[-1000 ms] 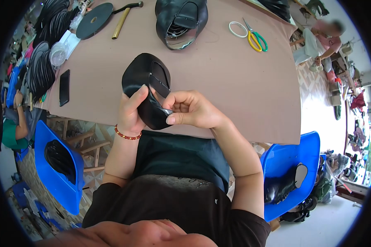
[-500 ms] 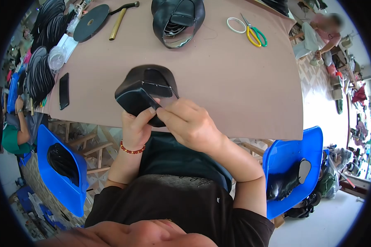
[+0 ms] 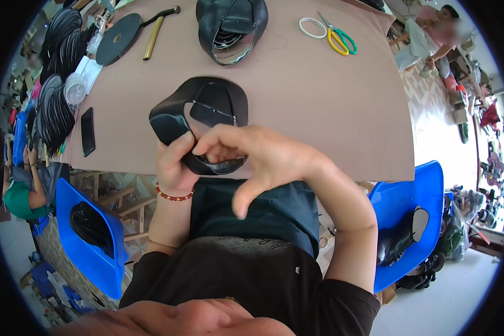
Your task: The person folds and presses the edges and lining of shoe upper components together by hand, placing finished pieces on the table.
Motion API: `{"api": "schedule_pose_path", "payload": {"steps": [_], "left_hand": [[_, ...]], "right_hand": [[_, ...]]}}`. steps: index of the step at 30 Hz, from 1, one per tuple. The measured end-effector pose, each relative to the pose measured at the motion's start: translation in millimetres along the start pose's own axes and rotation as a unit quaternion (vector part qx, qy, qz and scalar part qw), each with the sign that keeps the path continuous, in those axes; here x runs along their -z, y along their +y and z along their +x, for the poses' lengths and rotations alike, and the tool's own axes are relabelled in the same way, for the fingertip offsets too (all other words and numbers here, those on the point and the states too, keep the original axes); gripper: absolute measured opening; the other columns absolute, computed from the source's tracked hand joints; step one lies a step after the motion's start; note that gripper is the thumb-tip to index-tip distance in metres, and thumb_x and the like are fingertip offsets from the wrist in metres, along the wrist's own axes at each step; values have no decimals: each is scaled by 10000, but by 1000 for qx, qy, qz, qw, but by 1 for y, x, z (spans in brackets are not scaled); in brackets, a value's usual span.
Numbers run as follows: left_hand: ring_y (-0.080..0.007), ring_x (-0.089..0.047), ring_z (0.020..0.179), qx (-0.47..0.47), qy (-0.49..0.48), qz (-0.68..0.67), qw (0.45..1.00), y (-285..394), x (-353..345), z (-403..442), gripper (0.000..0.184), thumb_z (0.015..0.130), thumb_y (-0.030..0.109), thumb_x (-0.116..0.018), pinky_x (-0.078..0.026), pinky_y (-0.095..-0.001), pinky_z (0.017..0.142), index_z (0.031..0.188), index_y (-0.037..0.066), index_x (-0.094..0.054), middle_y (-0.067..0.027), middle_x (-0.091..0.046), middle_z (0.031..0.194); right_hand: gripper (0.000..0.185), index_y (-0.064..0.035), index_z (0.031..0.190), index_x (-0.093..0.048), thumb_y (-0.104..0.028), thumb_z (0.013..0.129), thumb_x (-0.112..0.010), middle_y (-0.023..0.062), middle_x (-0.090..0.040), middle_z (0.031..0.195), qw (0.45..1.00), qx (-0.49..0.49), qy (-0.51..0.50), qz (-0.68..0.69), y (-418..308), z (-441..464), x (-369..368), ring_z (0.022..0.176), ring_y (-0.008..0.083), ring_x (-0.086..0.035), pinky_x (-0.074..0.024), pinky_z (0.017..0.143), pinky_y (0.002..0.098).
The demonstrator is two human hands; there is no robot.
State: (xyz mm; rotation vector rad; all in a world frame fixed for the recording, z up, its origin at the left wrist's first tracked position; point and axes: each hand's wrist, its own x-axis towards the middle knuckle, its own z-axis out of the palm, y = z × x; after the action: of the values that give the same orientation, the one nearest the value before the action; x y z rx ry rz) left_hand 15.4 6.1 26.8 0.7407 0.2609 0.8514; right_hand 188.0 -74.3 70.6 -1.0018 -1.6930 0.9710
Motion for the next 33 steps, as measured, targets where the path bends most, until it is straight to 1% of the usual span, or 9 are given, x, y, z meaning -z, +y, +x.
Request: {"api": "schedule_pose_path", "payload": {"steps": [2,3,6,10,13,16,19,22,33], "left_hand": [[-128,-620,767,5,-13,-18,1000,5,8,9,205,837,-2,-658,-517,-275,702,1021,42,-580,-42,-627,878],[-128,-620,743,8,-11,-16,1000,8,6,12,169,843,11,-664,-517,-268,679,995,39,-596,-55,-636,875],[-137,-627,778,58,-2,-49,997,10,9,19,162,847,32,-674,-521,-272,703,993,31,-606,-63,-645,902],[-182,-626,964,56,-40,-136,988,15,-10,10,303,841,84,-693,-499,-337,871,1105,8,-566,-83,-643,1020],[-181,-620,986,16,-57,-65,996,-5,-2,-1,325,826,36,-662,-486,-340,893,1133,11,-557,-79,-639,1047],[-163,-621,947,11,-34,-9,999,-5,0,-3,261,816,-21,-626,-487,-321,864,1073,8,-589,-69,-645,1012],[-139,-616,896,-11,-19,15,1000,-5,-5,-2,239,813,-64,-610,-486,-293,827,1040,6,-595,-57,-643,986],[-122,-609,871,-29,-40,1,999,-8,-4,-6,230,809,-78,-609,-484,-277,798,1021,11,-595,-50,-640,963],[-97,-577,801,-8,-15,61,998,-11,-6,-12,229,793,-102,-610,-474,-252,723,978,27,-570,-20,-606,897]], "right_hand": [[489,-26,1064,-554,-135,688,-847,32,-593,1002,975,-70,-37,207,11,-1,7,936,134,-588,-513,788,315],[363,-26,1023,-578,-79,747,-808,6,-595,999,967,-93,-23,238,16,-1,7,934,88,-571,-511,791,279],[260,-19,969,-600,-11,771,-768,-8,-607,946,938,-91,-27,332,36,2,4,893,62,-575,-496,766,231],[186,-12,961,-618,33,809,-716,-17,-615,892,944,-55,79,315,32,-1,-1,821,42,-580,-493,699,204],[169,5,979,-634,38,826,-696,-23,-614,860,941,-87,140,296,19,-2,-5,790,33,-576,-497,662,201],[180,25,980,-656,57,806,-694,6,-619,810,950,-45,258,167,14,-2,-25,728,65,-591,-486,606,217],[222,36,962,-670,87,747,-695,61,-613,789,932,79,291,-200,3,-5,-28,658,140,-596,-468,549,253],[276,31,946,-671,91,678,-696,97,-599,784,887,200,304,-285,14,-6,-31,611,208,-572,-456,522,287],[318,40,960,-642,67,644,-677,102,-589,846,884,184,245,-353,11,-19,-39,656,224,-567,-481,550,315]]}}
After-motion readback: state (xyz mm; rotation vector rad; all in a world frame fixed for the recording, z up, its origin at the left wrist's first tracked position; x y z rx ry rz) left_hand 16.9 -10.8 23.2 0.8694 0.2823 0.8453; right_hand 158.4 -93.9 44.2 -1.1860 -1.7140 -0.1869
